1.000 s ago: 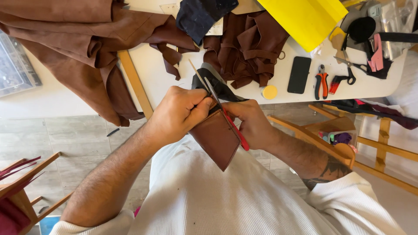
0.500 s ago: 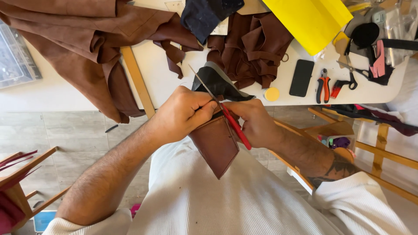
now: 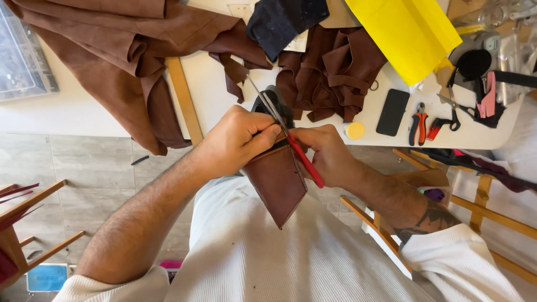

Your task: The person cuts leather components with scissors and assembles a leather waist bag, including the fine manipulation of installing a zipper slider.

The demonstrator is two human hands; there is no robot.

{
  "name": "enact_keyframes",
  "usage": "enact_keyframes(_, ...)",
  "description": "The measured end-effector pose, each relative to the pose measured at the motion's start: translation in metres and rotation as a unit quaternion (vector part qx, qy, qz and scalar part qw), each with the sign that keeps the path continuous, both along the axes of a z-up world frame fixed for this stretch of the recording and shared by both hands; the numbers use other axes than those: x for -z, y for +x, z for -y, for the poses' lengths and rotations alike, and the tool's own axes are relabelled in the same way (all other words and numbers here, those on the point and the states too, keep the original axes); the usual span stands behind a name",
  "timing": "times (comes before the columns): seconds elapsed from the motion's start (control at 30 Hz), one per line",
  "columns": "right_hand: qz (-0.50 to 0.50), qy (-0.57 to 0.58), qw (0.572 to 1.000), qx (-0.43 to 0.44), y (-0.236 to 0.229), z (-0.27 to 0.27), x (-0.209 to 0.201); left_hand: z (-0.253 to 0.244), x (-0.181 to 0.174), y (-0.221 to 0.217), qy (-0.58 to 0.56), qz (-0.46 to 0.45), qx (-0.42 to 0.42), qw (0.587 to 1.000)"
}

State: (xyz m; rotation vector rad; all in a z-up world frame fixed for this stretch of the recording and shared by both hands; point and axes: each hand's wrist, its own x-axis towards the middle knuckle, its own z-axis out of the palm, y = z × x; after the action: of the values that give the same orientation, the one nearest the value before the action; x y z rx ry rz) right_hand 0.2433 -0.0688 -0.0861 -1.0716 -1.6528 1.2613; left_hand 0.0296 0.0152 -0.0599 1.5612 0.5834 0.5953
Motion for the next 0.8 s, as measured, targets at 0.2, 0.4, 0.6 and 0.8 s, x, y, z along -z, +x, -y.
enact_keyframes(0.2, 0.003, 0.013, 1.0, 0.011, -0.012, -0.016, 0.021, -0.023, 0.01, -0.013, 0.011, -0.027, -0.014, 0.999)
enact_keyframes(0.4, -0.001, 0.003, 1.0, -0.008, -0.023, -0.023, 0.04, -0.038, 0.015, -0.033, -0.01, -0.02, 0.001, 1.0)
enact_keyframes(0.6, 0.014, -0.019, 1.0, 0.014, -0.042, -0.039, 0.031, -0.047, 0.026, -0.041, -0.006, -0.037, 0.014, 0.999)
enact_keyframes(0.8, 0.031, -0.043, 0.997, 0.061, -0.057, -0.044, 0.042, -0.058, 0.036, -0.058, 0.0, -0.035, 0.017, 0.999)
